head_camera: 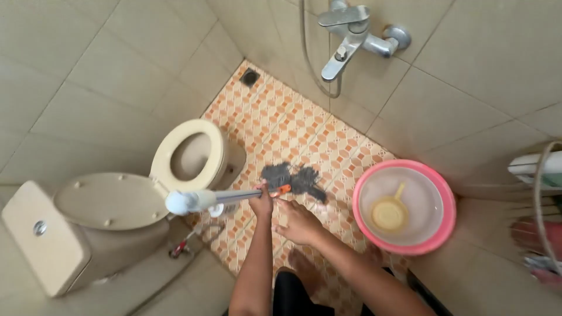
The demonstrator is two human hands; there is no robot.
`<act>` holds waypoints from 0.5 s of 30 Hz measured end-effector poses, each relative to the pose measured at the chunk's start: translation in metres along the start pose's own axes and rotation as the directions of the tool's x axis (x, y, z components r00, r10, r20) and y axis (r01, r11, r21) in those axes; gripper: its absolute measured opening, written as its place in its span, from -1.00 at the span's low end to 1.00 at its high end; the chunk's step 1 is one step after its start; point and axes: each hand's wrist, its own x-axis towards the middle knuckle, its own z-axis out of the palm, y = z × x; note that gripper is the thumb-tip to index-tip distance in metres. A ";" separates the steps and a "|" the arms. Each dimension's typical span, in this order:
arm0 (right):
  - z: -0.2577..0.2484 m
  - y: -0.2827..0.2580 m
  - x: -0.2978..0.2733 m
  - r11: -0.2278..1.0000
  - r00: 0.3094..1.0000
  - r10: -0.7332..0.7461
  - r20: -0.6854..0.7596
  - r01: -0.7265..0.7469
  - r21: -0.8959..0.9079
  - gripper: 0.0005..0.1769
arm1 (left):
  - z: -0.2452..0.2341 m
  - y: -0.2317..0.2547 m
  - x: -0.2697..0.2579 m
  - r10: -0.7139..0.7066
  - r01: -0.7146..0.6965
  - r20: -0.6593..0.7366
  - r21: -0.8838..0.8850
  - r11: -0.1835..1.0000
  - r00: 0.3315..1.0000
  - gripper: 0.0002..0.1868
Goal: The recorder uses a mop and a scrub brush to clean the tiled floor of a bathroom, moving around the toilet and shower area.
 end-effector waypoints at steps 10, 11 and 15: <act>0.058 0.381 0.159 0.942 0.937 0.170 -0.306 -0.064 0.328 -0.27 | 0.114 -0.043 0.048 0.492 -0.483 0.111 0.463 0.743 0.863 -0.50; 0.051 0.428 0.151 0.952 0.901 0.260 -0.348 -0.179 0.250 -0.28 | 0.126 -0.027 0.041 0.494 -0.487 0.103 0.425 0.763 0.863 -0.43; 0.044 0.588 0.123 0.868 0.684 0.491 -0.540 -0.440 0.232 -0.25 | 0.143 0.004 0.026 0.634 -0.655 0.168 0.150 0.740 0.755 -0.47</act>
